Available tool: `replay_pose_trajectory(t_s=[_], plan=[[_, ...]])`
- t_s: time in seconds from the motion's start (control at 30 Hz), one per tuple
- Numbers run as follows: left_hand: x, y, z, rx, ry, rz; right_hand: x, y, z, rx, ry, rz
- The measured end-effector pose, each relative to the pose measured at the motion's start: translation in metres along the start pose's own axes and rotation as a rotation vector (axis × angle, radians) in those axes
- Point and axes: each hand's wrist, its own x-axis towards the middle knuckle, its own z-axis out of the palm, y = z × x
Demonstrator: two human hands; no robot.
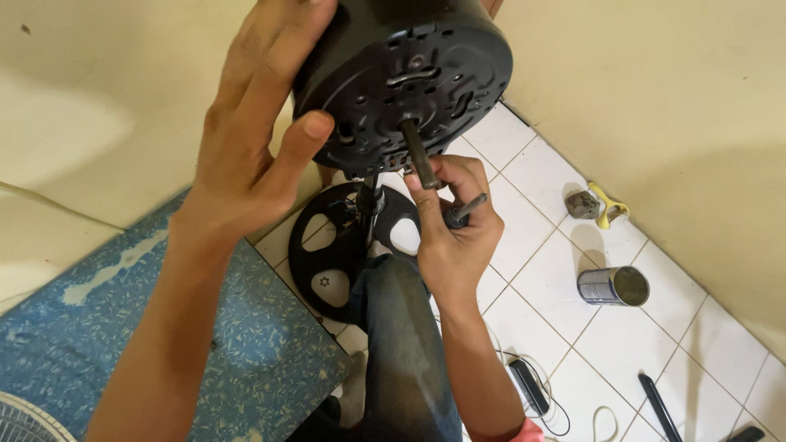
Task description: The person reassembles an electric fan by hand, using a screwdriver to tighten screws on the motor housing and then attaching the front wire cage to the fan assembly.
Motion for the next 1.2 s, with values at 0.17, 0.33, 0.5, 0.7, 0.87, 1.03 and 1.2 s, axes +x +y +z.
replay_pose_trajectory(t_s=[0.17,0.33,0.5,0.7,0.87,1.03,1.2], plan=[[0.005,-0.003,0.003,0.117,0.059,0.078,0.004,-0.002,0.003,0.006,-0.012,-0.009],[0.010,-0.001,0.003,0.105,0.081,0.087,-0.002,-0.001,0.012,-0.098,-0.004,-0.128],[0.006,-0.006,-0.005,0.042,0.049,0.054,0.002,0.014,0.017,-0.122,0.116,-0.305],[-0.005,-0.015,0.003,0.051,-0.035,0.079,-0.033,0.006,0.014,-0.239,0.146,-0.232],[0.013,-0.043,-0.020,0.273,-0.123,0.332,-0.021,0.006,0.011,-0.333,0.212,-0.628],[0.038,-0.063,-0.012,0.110,-0.097,0.453,0.013,-0.015,-0.010,-0.309,0.264,-0.590],[0.052,-0.064,0.016,-0.052,-0.009,0.467,0.071,-0.025,0.000,-0.222,0.182,-0.692]])
